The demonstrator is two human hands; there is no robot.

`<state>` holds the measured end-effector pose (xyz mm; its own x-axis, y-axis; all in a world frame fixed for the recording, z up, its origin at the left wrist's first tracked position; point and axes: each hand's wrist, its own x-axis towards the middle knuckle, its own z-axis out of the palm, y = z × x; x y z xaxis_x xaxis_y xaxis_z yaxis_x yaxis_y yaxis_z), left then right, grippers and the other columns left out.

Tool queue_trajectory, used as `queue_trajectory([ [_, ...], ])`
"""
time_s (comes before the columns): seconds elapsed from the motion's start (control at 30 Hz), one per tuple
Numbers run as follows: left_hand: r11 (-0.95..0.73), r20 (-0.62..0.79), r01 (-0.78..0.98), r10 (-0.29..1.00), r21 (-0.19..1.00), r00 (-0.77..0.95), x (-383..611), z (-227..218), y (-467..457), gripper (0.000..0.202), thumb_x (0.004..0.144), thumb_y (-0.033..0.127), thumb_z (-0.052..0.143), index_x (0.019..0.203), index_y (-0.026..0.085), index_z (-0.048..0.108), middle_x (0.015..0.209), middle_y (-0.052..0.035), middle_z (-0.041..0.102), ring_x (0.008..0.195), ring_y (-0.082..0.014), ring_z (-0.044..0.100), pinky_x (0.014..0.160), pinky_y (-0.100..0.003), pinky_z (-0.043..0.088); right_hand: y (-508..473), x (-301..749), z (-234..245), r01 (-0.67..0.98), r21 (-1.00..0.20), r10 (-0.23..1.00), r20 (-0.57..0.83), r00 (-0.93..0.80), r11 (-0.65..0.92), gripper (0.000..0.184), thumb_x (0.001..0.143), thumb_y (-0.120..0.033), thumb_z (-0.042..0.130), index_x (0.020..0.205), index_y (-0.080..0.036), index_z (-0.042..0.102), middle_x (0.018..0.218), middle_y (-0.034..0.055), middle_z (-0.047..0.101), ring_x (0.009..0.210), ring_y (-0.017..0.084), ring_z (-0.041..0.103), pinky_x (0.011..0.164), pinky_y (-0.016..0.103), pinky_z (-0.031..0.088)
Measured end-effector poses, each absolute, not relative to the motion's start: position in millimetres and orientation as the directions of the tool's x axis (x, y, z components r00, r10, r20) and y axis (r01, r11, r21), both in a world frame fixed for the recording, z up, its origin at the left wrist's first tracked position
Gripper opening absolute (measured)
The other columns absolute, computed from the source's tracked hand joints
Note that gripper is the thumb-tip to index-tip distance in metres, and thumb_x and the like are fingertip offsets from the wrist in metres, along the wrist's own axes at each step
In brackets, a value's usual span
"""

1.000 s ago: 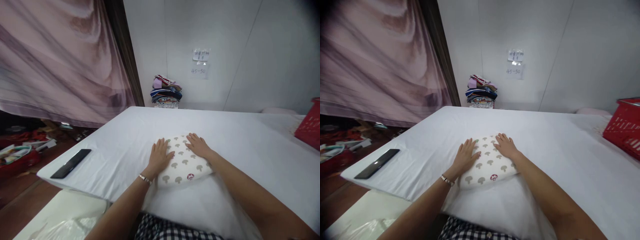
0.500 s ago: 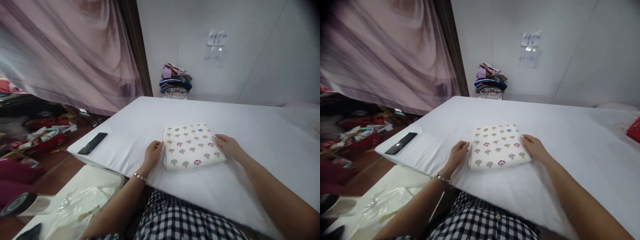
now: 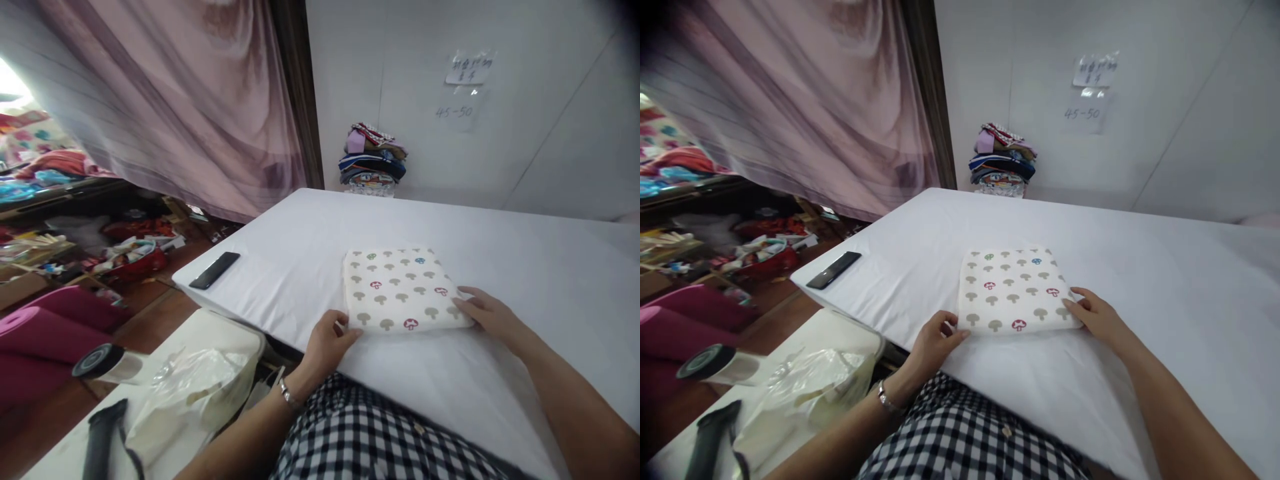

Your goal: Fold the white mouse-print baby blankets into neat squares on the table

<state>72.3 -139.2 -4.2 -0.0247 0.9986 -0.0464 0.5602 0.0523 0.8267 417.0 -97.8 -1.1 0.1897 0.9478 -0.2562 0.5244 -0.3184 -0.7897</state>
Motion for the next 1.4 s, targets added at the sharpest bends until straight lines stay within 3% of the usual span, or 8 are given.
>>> queue_trajectory([
  [0.2,-0.108,0.128,0.465,0.992,0.879,-0.011,83,-6,-138,0.016,0.071,0.029,0.059,0.07,0.019,0.047,0.068,0.0046,0.048,0.058,-0.0083,0.043,0.056,-0.022,0.035,-98,418,-2,0.452,-0.838,0.952,-0.262,0.158,-0.305,0.063,0.068,-0.058,0.061,0.122,-0.027,0.05,0.09,0.0033,0.061,0.065,0.015,0.055,0.058,0.027,0.047],
  [0.37,0.053,-0.047,0.285,0.999,0.957,-0.028,84,-13,-138,0.022,0.074,0.037,0.059,0.073,0.02,0.045,0.046,0.0092,0.038,0.045,-0.0073,0.037,0.045,-0.019,0.028,-101,420,2,0.463,-0.84,0.959,-0.262,0.112,-0.284,0.066,0.068,-0.056,0.062,0.126,-0.028,0.048,0.083,0.0015,0.06,0.065,0.015,0.054,0.06,0.027,0.047],
  [0.57,0.192,-0.194,0.102,0.981,0.976,0.004,78,-25,-138,0.027,0.07,0.037,0.063,0.072,0.02,0.043,0.04,0.0097,0.043,0.037,-0.0061,0.036,0.041,-0.018,0.027,-104,428,7,0.54,-0.807,0.963,-0.269,0.024,-0.239,0.078,0.067,-0.055,0.063,0.135,-0.029,0.036,0.089,0.0027,0.062,0.072,0.019,0.057,0.065,0.031,0.048],
  [0.77,0.2,-0.201,0.177,0.979,0.964,-0.013,83,-18,-137,0.031,0.069,0.043,0.063,0.081,0.021,0.044,0.049,0.0081,0.048,0.045,-0.0092,0.047,0.044,-0.019,0.035,-101,428,6,0.551,-0.804,0.965,-0.262,0.009,-0.223,0.077,0.068,-0.054,0.062,0.136,-0.028,0.036,0.084,0.0023,0.061,0.074,0.02,0.06,0.068,0.033,0.049],
  [1.0,0.117,-0.115,0.321,0.993,0.94,-0.024,81,-12,-127,0.031,0.075,0.048,0.054,0.068,0.021,0.041,0.041,0.0079,0.042,0.04,-0.0089,0.041,0.045,-0.021,0.032,-106,418,18,0.478,-0.855,0.963,-0.261,-0.065,-0.199,0.071,0.073,-0.049,0.059,0.136,-0.026,0.035,0.085,0.0021,0.063,0.077,0.019,0.061,0.072,0.033,0.049],
  [1.2,0.093,-0.097,0.352,0.995,0.931,-0.007,77,-12,-126,0.029,0.075,0.047,0.053,0.069,0.021,0.04,0.046,0.0089,0.042,0.039,-0.0092,0.044,0.045,-0.022,0.034,-107,421,17,0.585,-0.78,0.954,-0.297,-0.034,-0.222,0.078,0.07,-0.045,0.062,0.139,-0.024,0.033,0.08,0.0021,0.064,0.072,0.02,0.062,0.067,0.034,0.049],
  [1.33,0.068,-0.069,0.362,0.998,0.93,-0.009,77,-14,-126,0.025,0.078,0.045,0.049,0.084,0.022,0.044,0.056,0.0084,0.048,0.04,-0.0098,0.047,0.046,-0.023,0.037,-107,422,16,0.647,-0.744,0.98,-0.198,0.026,-0.168,0.067,0.075,-0.051,0.056,0.135,-0.026,0.039,0.104,0.006,0.063,0.086,0.021,0.061,0.076,0.034,0.049],
  [1.4,0.064,-0.066,0.371,0.998,0.927,-0.008,77,-15,-127,0.027,0.08,0.044,0.047,0.096,0.022,0.044,0.057,0.0087,0.048,0.041,-0.0109,0.048,0.046,-0.024,0.037,-108,415,22,0.713,-0.693,0.994,-0.068,0.081,-0.106,0.059,0.079,-0.054,0.049,0.131,-0.027,0.044,0.125,0.0068,0.053,0.101,0.024,0.057,0.08,0.035,0.049],
])
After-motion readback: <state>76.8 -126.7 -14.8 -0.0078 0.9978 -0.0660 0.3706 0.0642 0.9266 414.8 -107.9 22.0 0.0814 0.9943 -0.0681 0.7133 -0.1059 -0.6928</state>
